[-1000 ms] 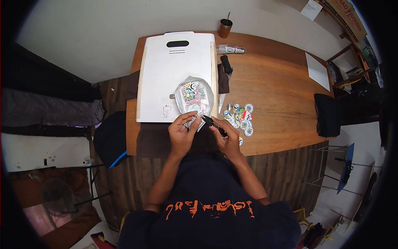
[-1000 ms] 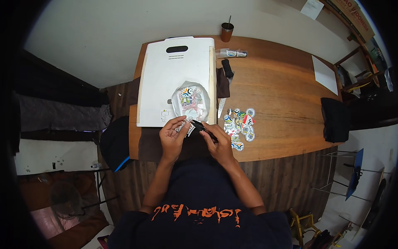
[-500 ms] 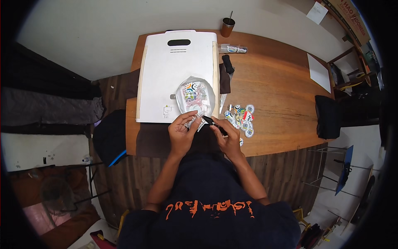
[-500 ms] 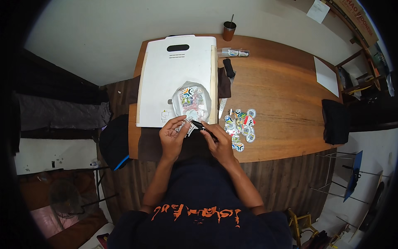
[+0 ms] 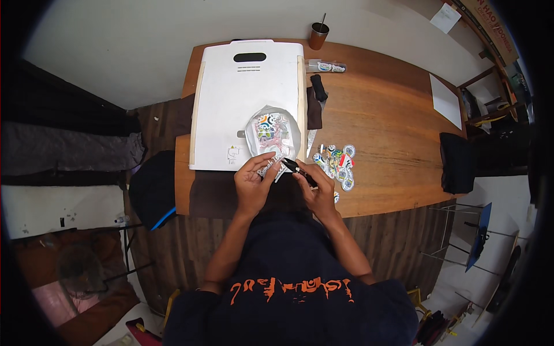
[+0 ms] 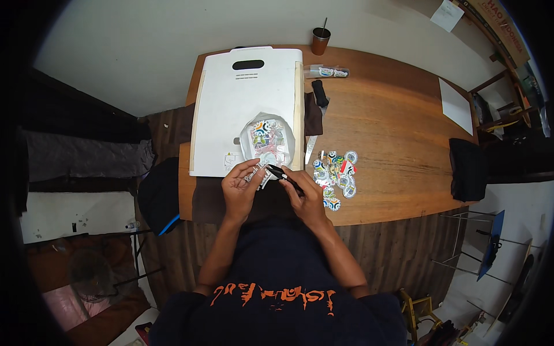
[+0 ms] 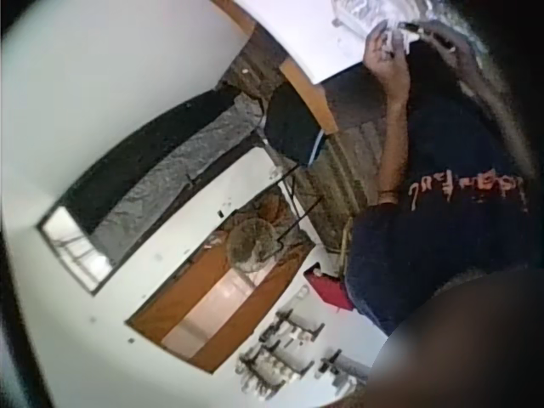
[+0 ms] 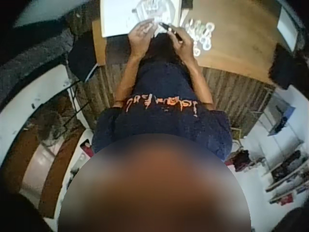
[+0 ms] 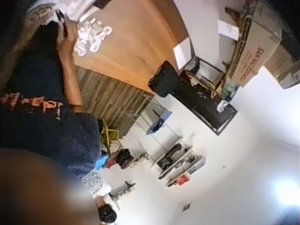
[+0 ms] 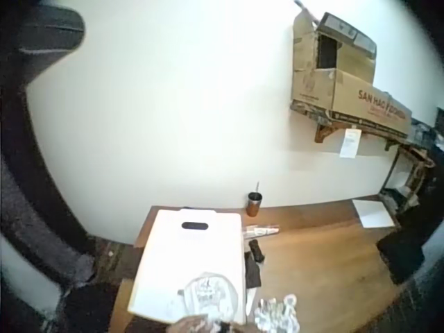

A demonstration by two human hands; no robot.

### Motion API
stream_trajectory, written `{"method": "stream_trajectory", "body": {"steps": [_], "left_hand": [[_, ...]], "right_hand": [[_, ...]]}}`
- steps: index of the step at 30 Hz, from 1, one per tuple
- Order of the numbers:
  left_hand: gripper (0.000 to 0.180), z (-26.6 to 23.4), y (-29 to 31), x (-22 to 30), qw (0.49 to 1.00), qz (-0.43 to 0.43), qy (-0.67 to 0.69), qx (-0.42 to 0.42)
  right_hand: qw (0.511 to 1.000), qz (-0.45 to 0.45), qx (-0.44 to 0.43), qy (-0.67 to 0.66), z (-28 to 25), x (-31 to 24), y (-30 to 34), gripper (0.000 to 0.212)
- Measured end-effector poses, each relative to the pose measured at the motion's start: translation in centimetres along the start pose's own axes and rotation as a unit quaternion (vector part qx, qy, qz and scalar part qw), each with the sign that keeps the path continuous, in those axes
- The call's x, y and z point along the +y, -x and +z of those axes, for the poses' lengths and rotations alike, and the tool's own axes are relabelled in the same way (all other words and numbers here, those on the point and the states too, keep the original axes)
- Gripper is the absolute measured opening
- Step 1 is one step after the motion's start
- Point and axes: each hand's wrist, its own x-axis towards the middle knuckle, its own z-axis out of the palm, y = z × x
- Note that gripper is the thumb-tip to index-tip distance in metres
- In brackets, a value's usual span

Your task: The person is preparing stickers by cutting them out and organizing them at a workstation.

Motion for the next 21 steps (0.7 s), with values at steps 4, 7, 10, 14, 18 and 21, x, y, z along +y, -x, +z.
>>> {"method": "stream_trajectory", "body": {"steps": [4, 7, 10, 14, 18, 21], "left_hand": [[0.032, 0.03, 0.07, 0.01, 1.0, 0.003, -0.001, 0.002], [0.032, 0.09, 0.06, -0.02, 1.0, -0.002, -0.001, 0.004], [0.031, 0.03, 0.01, -0.11, 1.0, -0.002, 0.0, 0.002], [0.031, -0.01, 0.04, 0.0, 1.0, 0.005, -0.003, 0.0], [0.031, -0.05, 0.06, -0.08, 1.0, 0.01, -0.007, 0.002], [0.03, -0.1, -0.02, -0.16, 1.0, 0.006, -0.008, 0.001]], "right_hand": [[1.0, -0.006, -0.009, 0.002, -0.07, -0.15, -0.08, 0.031], [1.0, 0.005, -0.004, -0.009, -0.02, -0.03, -0.06, 0.03], [1.0, 0.003, -0.009, -0.007, -0.18, -0.27, -0.14, 0.03], [1.0, 0.003, -0.008, -0.012, -0.18, -0.19, -0.14, 0.029], [1.0, 0.01, -0.01, -0.005, -0.19, -0.14, -0.07, 0.029], [1.0, 0.007, -0.01, 0.0, -0.22, 0.06, -0.13, 0.029]]}}
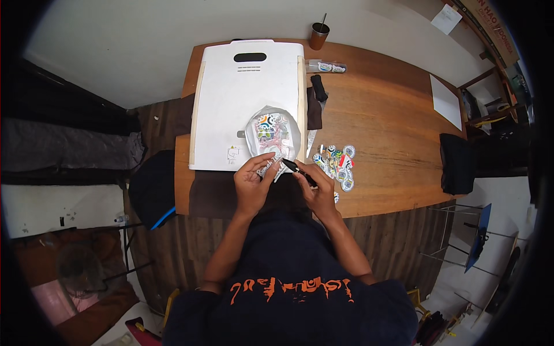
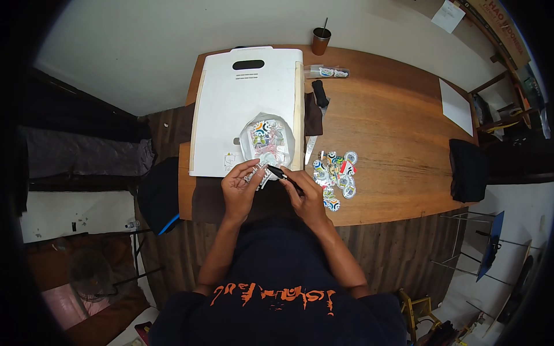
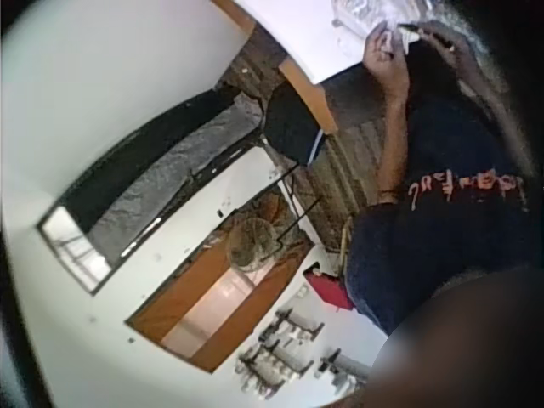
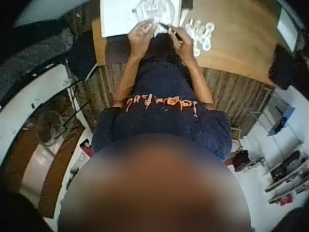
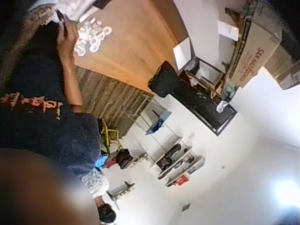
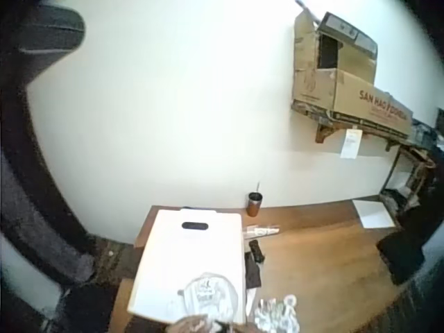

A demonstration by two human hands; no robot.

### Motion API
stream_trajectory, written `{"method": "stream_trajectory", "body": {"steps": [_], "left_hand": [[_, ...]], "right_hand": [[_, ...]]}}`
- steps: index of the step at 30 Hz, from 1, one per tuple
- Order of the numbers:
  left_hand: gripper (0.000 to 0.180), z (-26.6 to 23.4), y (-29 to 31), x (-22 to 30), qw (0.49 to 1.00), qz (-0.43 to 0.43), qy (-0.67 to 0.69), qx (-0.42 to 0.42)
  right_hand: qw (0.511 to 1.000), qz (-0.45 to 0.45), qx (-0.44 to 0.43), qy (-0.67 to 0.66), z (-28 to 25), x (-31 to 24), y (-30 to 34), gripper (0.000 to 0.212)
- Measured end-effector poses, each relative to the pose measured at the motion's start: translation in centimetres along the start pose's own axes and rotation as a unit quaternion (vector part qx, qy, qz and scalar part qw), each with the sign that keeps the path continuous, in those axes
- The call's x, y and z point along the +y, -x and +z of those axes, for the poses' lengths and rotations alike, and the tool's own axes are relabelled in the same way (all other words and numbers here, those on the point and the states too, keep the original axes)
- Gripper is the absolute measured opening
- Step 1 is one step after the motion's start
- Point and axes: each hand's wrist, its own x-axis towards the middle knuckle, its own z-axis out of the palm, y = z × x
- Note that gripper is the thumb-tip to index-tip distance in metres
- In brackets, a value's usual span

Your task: The person is preparing stickers by cutting them out and organizing them at a workstation.

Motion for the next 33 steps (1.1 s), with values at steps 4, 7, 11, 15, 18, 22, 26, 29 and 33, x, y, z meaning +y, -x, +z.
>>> {"method": "stream_trajectory", "body": {"steps": [4, 7, 11, 15, 18, 22, 26, 29, 33], "left_hand": [[0.03, 0.0, -0.2, -0.1, 1.0, -0.009, -0.003, 0.0], [0.03, 0.0, -0.5, 0.0, 1.0, -0.001, -0.006, -0.003], [0.03, -0.3, -0.8, -0.3, 1.0, -0.012, -0.016, -0.001], [0.029, -0.6, -1.2, -0.6, 0.999, -0.014, -0.035, 0.002], [0.028, -0.8, -1.6, -0.7, 0.999, -0.013, -0.038, 0.002], [0.029, -1.0, -2.2, -0.9, 0.999, -0.017, -0.046, 0.002], [0.029, -1.4, -2.8, -1.3, 0.999, -0.027, -0.045, 0.004], [0.029, -1.5, -3.2, -1.9, 0.998, -0.035, -0.055, 0.009], [0.03, -2.0, -3.8, -3.1, 0.996, -0.034, -0.077, 0.013]], "right_hand": [[1.0, -0.02, 0.005, 0.011, 0.0, 0.2, -0.3, 0.029], [1.0, -0.017, -0.001, 0.013, -0.1, 0.2, -0.6, 0.029], [1.0, -0.015, -0.004, 0.013, 0.0, 0.5, -0.9, 0.029], [1.0, -0.017, -0.008, 0.018, 0.2, 0.8, -1.2, 0.029], [1.0, -0.017, -0.012, 0.019, 0.5, 1.3, -1.5, 0.029], [1.0, 0.004, -0.019, 0.02, 0.8, 1.6, -2.0, 0.03], [0.999, 0.014, -0.028, 0.022, 1.2, 2.6, -2.4, 0.029], [1.0, 0.0, -0.023, 0.017, 1.5, 3.4, -2.5, 0.027], [0.999, 0.039, -0.012, 0.034, 1.5, 4.2, -2.1, 0.03]]}}
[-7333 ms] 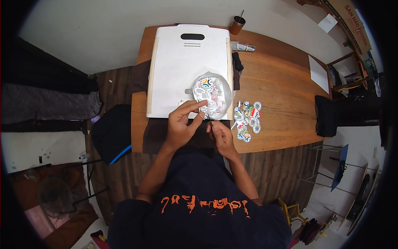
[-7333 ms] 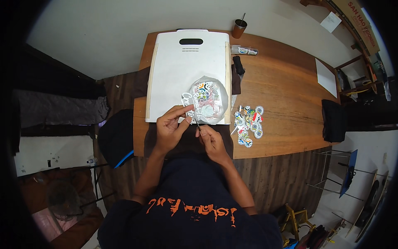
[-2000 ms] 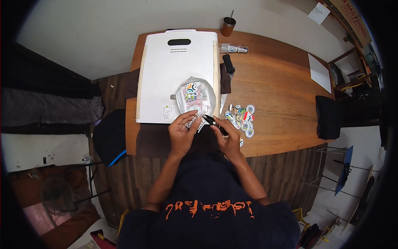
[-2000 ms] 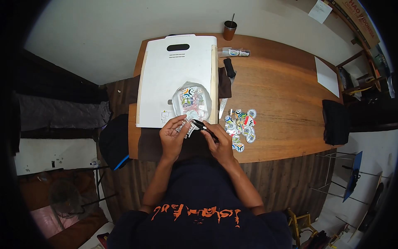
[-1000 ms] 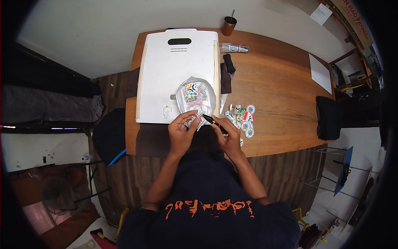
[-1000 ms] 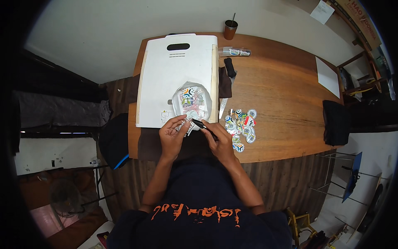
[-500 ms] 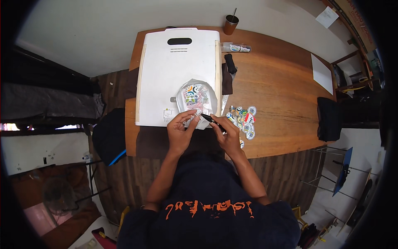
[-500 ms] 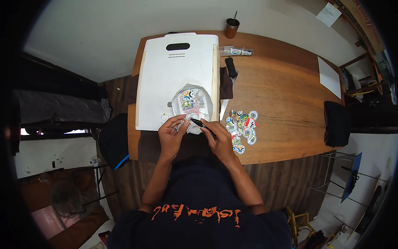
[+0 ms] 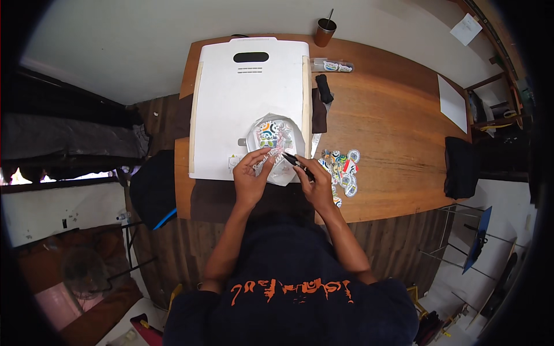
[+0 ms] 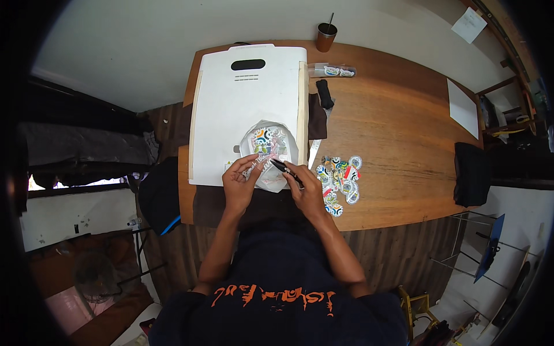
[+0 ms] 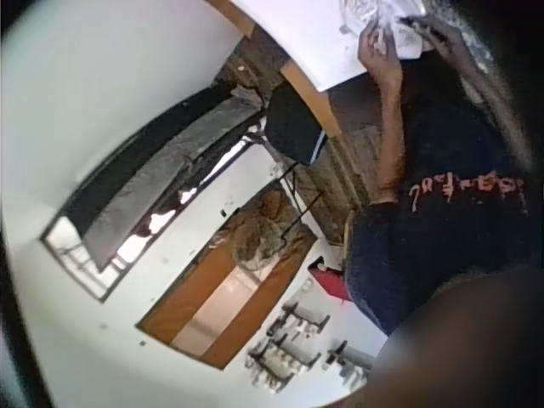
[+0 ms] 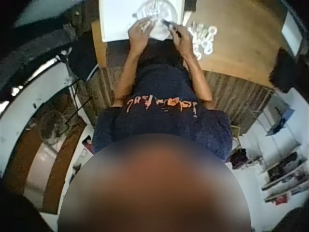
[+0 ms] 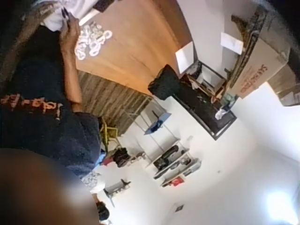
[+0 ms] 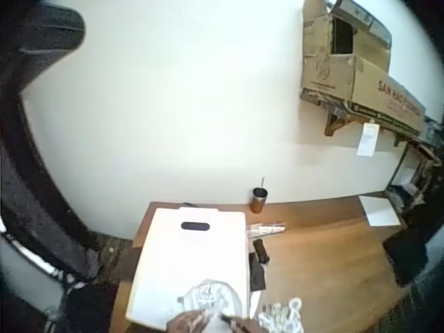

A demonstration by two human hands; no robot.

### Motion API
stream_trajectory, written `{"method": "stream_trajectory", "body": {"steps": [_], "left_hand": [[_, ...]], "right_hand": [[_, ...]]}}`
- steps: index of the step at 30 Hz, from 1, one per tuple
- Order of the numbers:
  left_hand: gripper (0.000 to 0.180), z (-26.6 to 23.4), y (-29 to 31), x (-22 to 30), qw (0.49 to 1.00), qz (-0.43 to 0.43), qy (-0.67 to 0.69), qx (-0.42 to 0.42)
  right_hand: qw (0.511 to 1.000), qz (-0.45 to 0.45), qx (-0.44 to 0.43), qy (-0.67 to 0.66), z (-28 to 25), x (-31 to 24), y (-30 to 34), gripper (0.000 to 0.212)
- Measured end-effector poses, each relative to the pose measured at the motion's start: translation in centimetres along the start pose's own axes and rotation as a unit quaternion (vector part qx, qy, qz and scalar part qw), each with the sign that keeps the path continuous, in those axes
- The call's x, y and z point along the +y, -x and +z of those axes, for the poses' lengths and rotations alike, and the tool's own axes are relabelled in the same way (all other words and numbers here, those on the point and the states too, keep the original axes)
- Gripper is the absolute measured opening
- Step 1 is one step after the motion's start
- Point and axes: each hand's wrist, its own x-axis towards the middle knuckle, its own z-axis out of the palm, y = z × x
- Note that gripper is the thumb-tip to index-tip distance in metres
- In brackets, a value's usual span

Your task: The person is preparing stickers by cutting them out and organizing them at a workstation.

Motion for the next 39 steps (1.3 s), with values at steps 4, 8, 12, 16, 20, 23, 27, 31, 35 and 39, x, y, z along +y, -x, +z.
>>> {"method": "stream_trajectory", "body": {"steps": [4, 8, 12, 16, 20, 23, 27, 31, 35, 39], "left_hand": [[0.032, -0.1, -0.2, -0.2, 1.0, 0.004, -0.003, -0.004], [0.036, 0.3, -0.1, 0.7, 0.999, 0.017, -0.009, -0.029], [0.037, 0.4, 0.2, 1.0, 0.999, 0.018, -0.002, -0.038], [0.037, -0.1, 0.2, 1.0, 0.997, -0.004, -0.006, -0.08], [0.036, -0.6, 0.8, 0.3, 0.99, -0.044, -0.036, -0.13], [0.037, -1.1, 1.3, 0.1, 0.983, -0.054, -0.069, -0.164], [0.04, -2.0, 1.9, -1.1, 0.975, 0.004, -0.186, -0.121], [0.037, -2.7, 2.1, -2.1, 0.972, 0.026, -0.205, -0.114], [0.028, -3.1, 2.3, -1.2, 0.957, 0.058, -0.259, -0.114], [0.022, -2.5, 1.9, -0.1, 0.949, 0.091, -0.28, -0.113]], "right_hand": [[0.998, 0.052, -0.025, -0.008, -0.5, -0.1, 0.5, 0.032], [0.975, 0.135, 0.003, -0.177, 0.9, 0.8, 0.7, 0.029], [0.969, 0.152, 0.001, -0.195, 1.0, 0.9, 0.4, 0.027], [0.948, 0.219, -0.06, -0.221, 0.7, 0.0, -0.1, 0.019], [0.953, 0.215, -0.09, -0.196, 0.6, 0.8, 0.9, 0.016], [0.951, 0.213, -0.101, -0.199, 0.3, 1.9, 2.2, 0.012], [0.943, 0.217, 0.025, -0.25, -1.0, 3.7, 3.1, 0.008], [0.907, 0.292, 0.192, -0.235, -4.2, 7.2, 1.8, 0.011], [0.887, 0.331, 0.255, -0.195, -5.4, 12.4, 1.3, 0.018], [0.888, 0.32, 0.288, -0.159, -4.6, 17.0, 1.0, 0.021]]}}
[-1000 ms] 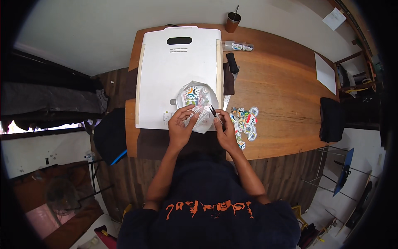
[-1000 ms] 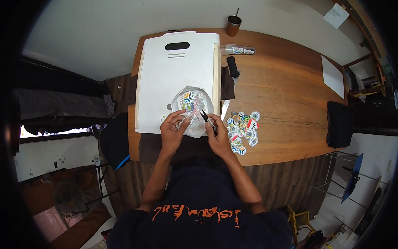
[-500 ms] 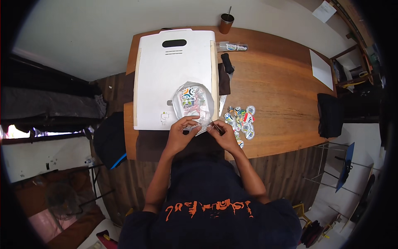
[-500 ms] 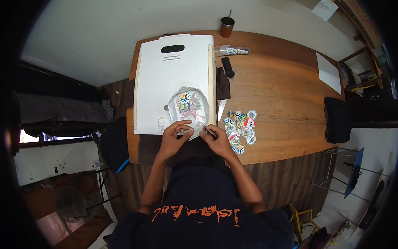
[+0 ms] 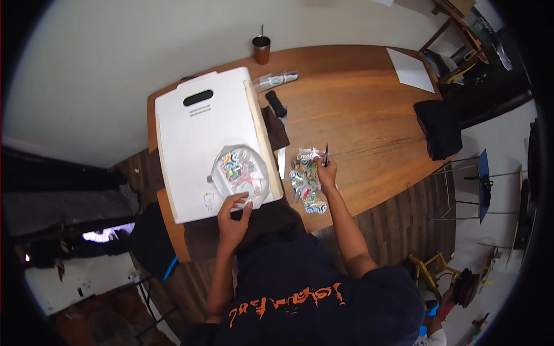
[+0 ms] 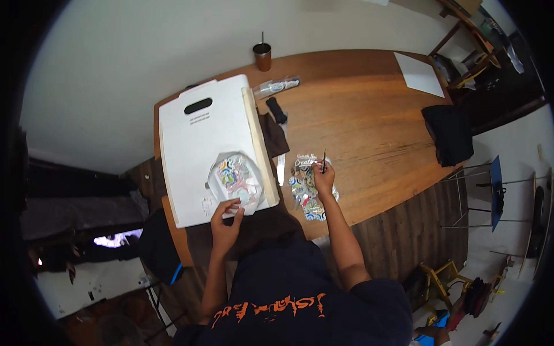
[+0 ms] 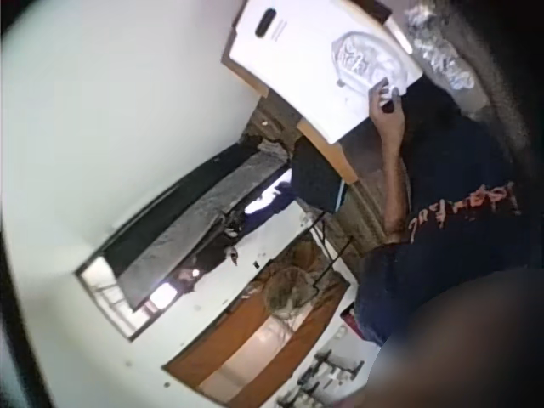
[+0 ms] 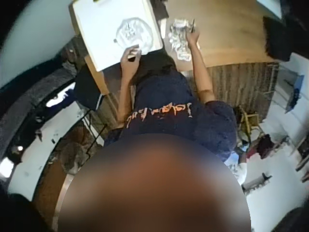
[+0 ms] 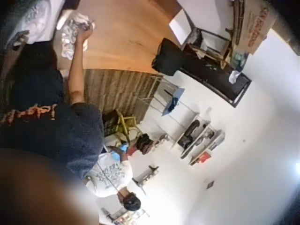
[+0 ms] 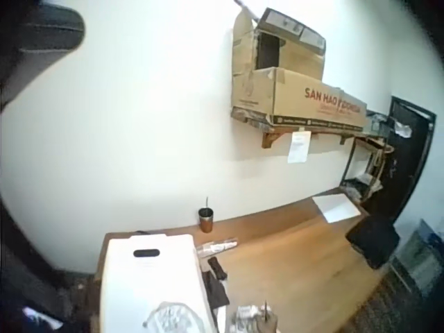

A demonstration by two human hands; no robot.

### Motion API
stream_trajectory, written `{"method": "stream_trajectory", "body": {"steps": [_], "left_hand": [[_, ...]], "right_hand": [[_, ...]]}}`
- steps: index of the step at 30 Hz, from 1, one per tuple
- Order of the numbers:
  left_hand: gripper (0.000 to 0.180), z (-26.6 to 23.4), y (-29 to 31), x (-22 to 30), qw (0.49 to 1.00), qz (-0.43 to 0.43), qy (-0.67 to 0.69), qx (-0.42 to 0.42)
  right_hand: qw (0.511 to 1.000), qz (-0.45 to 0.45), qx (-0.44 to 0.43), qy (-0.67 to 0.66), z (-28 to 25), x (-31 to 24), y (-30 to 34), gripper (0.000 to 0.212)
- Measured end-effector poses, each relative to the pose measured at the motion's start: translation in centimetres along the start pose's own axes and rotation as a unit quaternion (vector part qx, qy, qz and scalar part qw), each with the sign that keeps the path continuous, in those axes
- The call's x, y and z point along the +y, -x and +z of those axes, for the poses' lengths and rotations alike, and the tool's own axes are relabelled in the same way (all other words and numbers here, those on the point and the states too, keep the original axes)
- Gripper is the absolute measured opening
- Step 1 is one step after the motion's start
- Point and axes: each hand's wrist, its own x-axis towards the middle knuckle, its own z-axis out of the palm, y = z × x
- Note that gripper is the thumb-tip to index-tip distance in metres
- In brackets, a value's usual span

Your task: The person is preparing stickers by cutting them out and organizing them at a workstation.

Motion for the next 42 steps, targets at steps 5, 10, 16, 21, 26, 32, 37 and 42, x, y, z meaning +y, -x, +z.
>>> {"method": "stream_trajectory", "body": {"steps": [5, 10, 16, 21, 26, 32, 37, 42], "left_hand": [[0.021, 0.0, 0.1, -1.1, 0.999, 0.008, -0.029, -0.017], [0.023, -0.1, 0.2, -1.3, 0.999, 0.017, -0.036, -0.023], [0.023, -0.1, 0.5, -1.5, 0.998, 0.013, -0.044, -0.035], [0.024, -0.1, 0.4, -2.0, 0.998, 0.011, -0.049, -0.024], [0.02, -0.1, 0.4, -0.9, 0.996, 0.044, -0.071, -0.005], [0.016, -1.3, 0.9, -2.9, 0.993, 0.012, -0.072, 0.089], [0.011, -2.7, 1.0, -2.7, 0.984, 0.103, -0.114, 0.094], [0.022, -2.9, 1.6, -2.6, 0.986, 0.102, -0.123, 0.056]], "right_hand": [[0.999, -0.026, 0.032, -0.003, 1.3, 4.1, -2.8, 0.02], [0.999, -0.008, 0.038, -0.016, 1.7, 6.0, -4.4, 0.019], [0.998, -0.042, -0.011, -0.055, 2.5, 7.4, -4.7, 0.017], [0.996, 0.022, 0.044, 0.072, 2.1, 6.0, -3.0, 0.034], [0.991, -0.071, 0.091, 0.074, -0.4, 6.3, -0.4, 0.028], [0.962, -0.131, -0.003, 0.239, -1.9, 5.6, 5.5, 0.035], [0.93, -0.186, 0.017, 0.316, -1.4, 4.7, 6.1, 0.032], [0.92, -0.193, -0.01, 0.341, 0.4, 5.2, 3.2, 0.033]]}}
